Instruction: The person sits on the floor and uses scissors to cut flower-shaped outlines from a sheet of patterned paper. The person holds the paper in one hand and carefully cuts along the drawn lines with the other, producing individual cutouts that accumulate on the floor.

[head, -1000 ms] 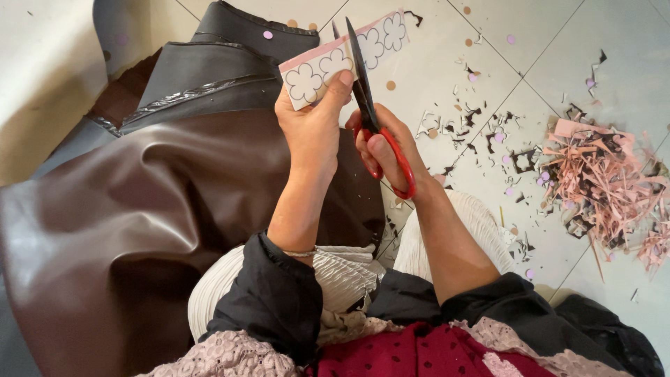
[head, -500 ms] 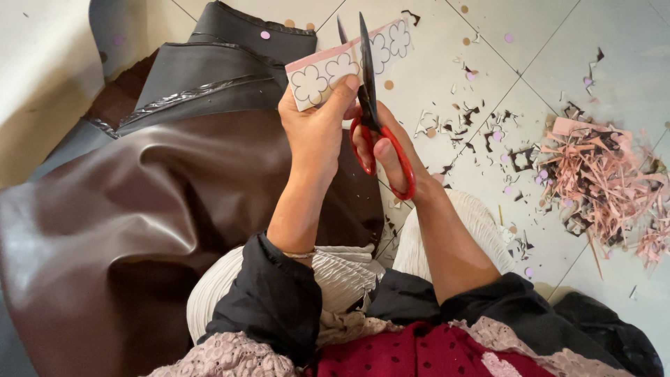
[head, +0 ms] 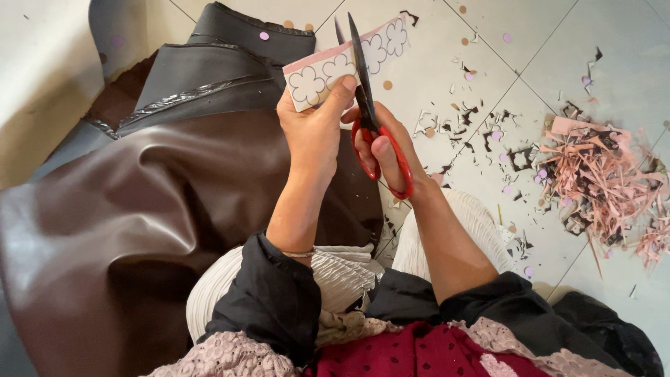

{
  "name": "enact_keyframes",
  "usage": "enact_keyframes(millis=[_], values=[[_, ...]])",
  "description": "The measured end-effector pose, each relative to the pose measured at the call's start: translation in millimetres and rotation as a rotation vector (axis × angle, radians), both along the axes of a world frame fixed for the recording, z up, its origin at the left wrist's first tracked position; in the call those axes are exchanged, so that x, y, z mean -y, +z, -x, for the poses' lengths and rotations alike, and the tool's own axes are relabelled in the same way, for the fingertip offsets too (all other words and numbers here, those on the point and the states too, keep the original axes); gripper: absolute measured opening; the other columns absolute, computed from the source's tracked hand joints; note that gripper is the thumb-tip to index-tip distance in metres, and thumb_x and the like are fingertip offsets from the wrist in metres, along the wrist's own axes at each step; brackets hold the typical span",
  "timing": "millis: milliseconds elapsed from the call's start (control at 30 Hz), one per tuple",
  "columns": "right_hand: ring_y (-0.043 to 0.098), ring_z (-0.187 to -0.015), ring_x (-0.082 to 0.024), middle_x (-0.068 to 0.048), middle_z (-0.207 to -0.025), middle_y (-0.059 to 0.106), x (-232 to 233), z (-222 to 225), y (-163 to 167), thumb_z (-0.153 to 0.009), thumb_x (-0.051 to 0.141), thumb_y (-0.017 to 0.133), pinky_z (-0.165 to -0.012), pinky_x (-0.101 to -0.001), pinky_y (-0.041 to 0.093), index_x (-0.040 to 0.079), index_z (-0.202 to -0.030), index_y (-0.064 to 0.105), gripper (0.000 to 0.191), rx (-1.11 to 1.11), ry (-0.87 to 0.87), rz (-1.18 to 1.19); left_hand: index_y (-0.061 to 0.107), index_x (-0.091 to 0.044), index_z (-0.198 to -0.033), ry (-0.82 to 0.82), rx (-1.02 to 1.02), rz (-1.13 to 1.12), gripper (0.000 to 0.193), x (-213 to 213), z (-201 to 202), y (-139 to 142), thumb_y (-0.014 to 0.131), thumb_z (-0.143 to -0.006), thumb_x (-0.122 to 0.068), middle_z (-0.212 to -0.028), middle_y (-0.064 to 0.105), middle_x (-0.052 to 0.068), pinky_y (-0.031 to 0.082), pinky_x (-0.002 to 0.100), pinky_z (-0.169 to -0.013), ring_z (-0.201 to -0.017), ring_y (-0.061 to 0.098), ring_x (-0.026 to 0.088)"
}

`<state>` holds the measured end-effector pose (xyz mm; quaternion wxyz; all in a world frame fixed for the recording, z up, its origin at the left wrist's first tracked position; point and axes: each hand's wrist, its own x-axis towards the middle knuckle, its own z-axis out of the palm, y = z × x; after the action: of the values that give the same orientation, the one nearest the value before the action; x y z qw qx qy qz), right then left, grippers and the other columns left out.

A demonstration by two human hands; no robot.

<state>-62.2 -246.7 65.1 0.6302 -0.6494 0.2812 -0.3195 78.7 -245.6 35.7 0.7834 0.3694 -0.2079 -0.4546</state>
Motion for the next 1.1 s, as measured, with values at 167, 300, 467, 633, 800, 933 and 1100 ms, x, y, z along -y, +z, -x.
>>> enact_keyframes(millis=[167, 300, 467, 633, 800, 933, 1100], values=[[0.04, -0.052, -0.005, 0.003, -0.07, 0.043, 0.2, -0.3, -1.0, -0.088, 0.086, 0.053, -0.047, -0.0216, 0.033, -0.002, -0.131, 0.05, 0.098, -0.003, -0.024, -0.013, 0.071, 0.0, -0.11, -0.015, -0.004, 0.001, 0.02, 0.8, 0.1, -0.1, 0.079, -0.092, -0.002, -0.1, 0.076, 0.007, 0.059, 0.028, -0.08, -0.088, 0.071, 0.012], [0.039, -0.052, -0.005, 0.003, -0.07, 0.042, -0.4, -0.1, -1.9, -0.087, 0.086, 0.055, -0.046, -0.0214, 0.033, -0.003, -0.128, 0.051, 0.099, -0.005, -0.04, -0.025, 0.07, 0.001, -0.111, -0.012, 0.005, -0.006, 0.021, 0.5, -0.1, 0.0, 0.079, -0.093, -0.003, -0.101, 0.076, 0.007, 0.06, 0.028, -0.08, -0.089, 0.071, 0.013], [0.039, -0.049, -0.003, 0.004, -0.068, 0.044, 0.7, -0.8, -3.0, -0.086, 0.086, 0.056, -0.044, -0.0207, 0.033, -0.004, -0.126, 0.052, 0.098, -0.004, -0.051, -0.017, 0.07, 0.001, -0.111, -0.015, 0.009, -0.022, 0.022, 1.0, -1.3, -0.2, 0.08, -0.092, -0.004, -0.1, 0.076, 0.007, 0.06, 0.029, -0.079, -0.088, 0.072, 0.013], [0.038, -0.046, -0.003, 0.005, -0.064, 0.043, 2.0, 1.2, -3.6, -0.086, 0.086, 0.056, -0.041, -0.0203, 0.031, -0.003, -0.124, 0.054, 0.097, -0.017, -0.054, 0.002, 0.07, 0.001, -0.11, -0.01, 0.027, -0.024, 0.023, 2.2, -0.9, -0.6, 0.081, -0.091, -0.005, -0.098, 0.076, 0.007, 0.06, 0.028, -0.077, -0.086, 0.071, 0.012], [0.038, -0.045, -0.003, 0.006, -0.062, 0.043, 3.2, 3.4, -5.6, -0.086, 0.086, 0.055, -0.042, -0.0205, 0.031, -0.003, -0.121, 0.056, 0.096, -0.051, -0.07, -0.008, 0.07, 0.001, -0.109, -0.015, 0.037, -0.049, 0.022, 2.5, -1.8, -0.8, 0.081, -0.091, -0.004, -0.096, 0.075, 0.007, 0.058, 0.028, -0.075, -0.083, 0.069, 0.013], [0.04, -0.052, -0.003, 0.004, -0.072, 0.045, 4.8, 9.0, -3.7, -0.086, 0.085, 0.054, -0.047, -0.0202, 0.031, -0.001, -0.127, 0.057, 0.095, -0.135, -0.073, 0.059, 0.071, 0.0, -0.108, -0.052, 0.004, -0.061, 0.02, 2.6, -4.7, -0.1, 0.078, -0.089, -0.003, -0.094, 0.074, 0.005, 0.058, 0.028, -0.074, -0.082, 0.069, 0.012], [0.045, -0.069, -0.005, 0.0, -0.089, 0.046, 9.5, 17.8, 1.7, -0.094, 0.085, 0.048, -0.06, -0.0212, 0.039, 0.003, -0.146, 0.043, 0.097, -0.074, -0.019, 0.052, 0.071, -0.001, -0.099, -0.13, -0.112, -0.145, 0.01, 3.5, -9.7, 2.2, 0.076, -0.092, -0.006, -0.094, 0.073, 0.005, 0.061, 0.03, -0.077, -0.082, 0.07, 0.013]])
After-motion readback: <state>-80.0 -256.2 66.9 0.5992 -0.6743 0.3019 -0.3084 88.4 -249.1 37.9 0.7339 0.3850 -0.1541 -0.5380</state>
